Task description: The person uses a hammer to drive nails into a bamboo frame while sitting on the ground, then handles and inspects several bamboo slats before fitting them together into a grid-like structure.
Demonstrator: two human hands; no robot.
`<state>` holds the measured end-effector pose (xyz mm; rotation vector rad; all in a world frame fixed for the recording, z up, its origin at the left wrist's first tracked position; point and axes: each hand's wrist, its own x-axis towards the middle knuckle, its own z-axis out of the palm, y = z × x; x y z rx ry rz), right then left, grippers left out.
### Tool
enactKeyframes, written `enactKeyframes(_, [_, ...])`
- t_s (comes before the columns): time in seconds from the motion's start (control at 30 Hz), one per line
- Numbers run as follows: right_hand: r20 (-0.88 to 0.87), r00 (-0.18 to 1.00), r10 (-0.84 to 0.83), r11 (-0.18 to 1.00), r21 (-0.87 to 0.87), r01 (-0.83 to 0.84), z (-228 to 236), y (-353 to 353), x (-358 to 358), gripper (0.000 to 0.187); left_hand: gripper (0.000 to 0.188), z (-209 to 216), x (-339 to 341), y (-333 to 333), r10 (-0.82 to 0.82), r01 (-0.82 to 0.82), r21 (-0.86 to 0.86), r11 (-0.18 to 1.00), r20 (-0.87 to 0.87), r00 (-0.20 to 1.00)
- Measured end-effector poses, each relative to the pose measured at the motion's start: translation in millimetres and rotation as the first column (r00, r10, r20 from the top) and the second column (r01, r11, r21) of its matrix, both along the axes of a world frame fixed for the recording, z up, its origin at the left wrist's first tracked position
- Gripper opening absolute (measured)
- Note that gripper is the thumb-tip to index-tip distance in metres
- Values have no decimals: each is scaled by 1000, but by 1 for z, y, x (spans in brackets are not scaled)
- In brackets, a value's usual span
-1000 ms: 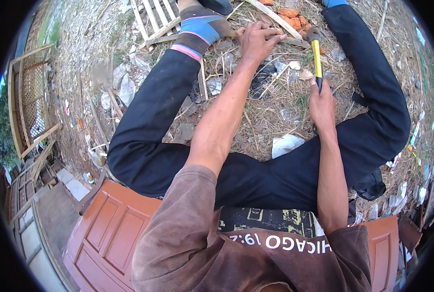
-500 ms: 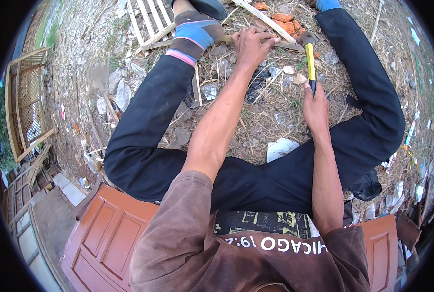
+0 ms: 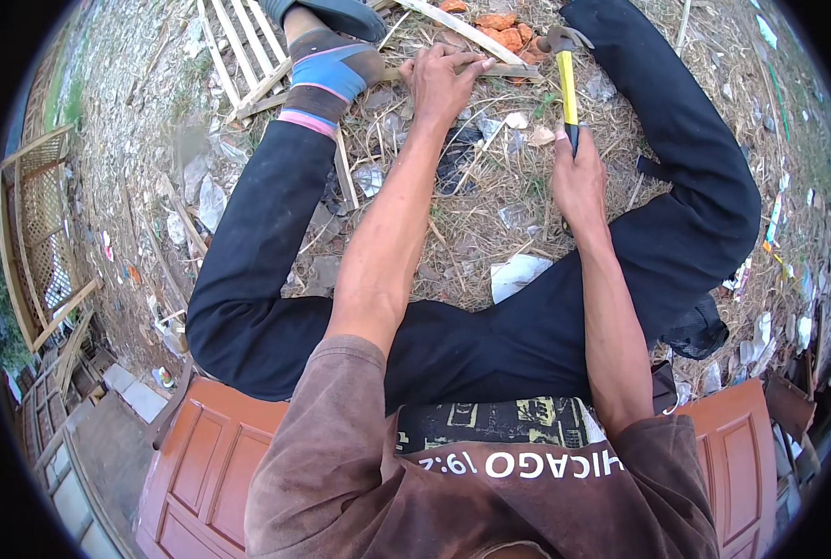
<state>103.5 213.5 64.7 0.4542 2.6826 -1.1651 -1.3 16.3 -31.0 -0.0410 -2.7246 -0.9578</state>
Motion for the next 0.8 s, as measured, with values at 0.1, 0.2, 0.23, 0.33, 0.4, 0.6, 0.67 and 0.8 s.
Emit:
enactKeyframes(0.1, [-36, 998, -51, 998, -46, 49, 10, 0, 1, 28, 30, 1, 0, -1, 0, 0, -22, 1000, 22, 1000])
enactKeyframes(0.2, [-80, 997, -18, 1000, 8, 19, 7, 1, 17, 25, 30, 2, 1, -2, 4, -4, -8, 1000, 26, 1000])
enactKeyframes(0.23, [-78, 997, -20, 1000, 12, 21, 4, 0, 21, 25, 30, 2, 1, -2, 2, -2, -4, 1000, 28, 1000])
enactKeyframes(0.33, [36, 999, 26, 998, 52, -28, 2, -5, 26, 25, 29, 2, 0, -1, 8, -9, 39, 999, 30, 1000])
enactKeyframes(0.4, [10, 1000, 19, 1000, 13, -19, 10, -7, 25, 25, 29, 1, -1, 0, 2, -3, 33, 999, 31, 1000])
enactKeyframes(0.6, [-32, 999, 6, 1000, -22, -6, 8, -19, 32, 21, 28, -1, 3, -3, 6, -6, 1, 1000, 38, 999])
enactKeyframes(0.67, [10, 1000, -24, 1000, -8, 24, 0, -16, 25, 21, 28, -4, -3, -2, -1, 1, 29, 1000, -1, 1000])
enactKeyframes(0.8, [3, 1000, -19, 999, -27, 19, 10, -9, 25, 24, 28, -11, -2, -1, 25, -26, -2, 1000, -110, 994])
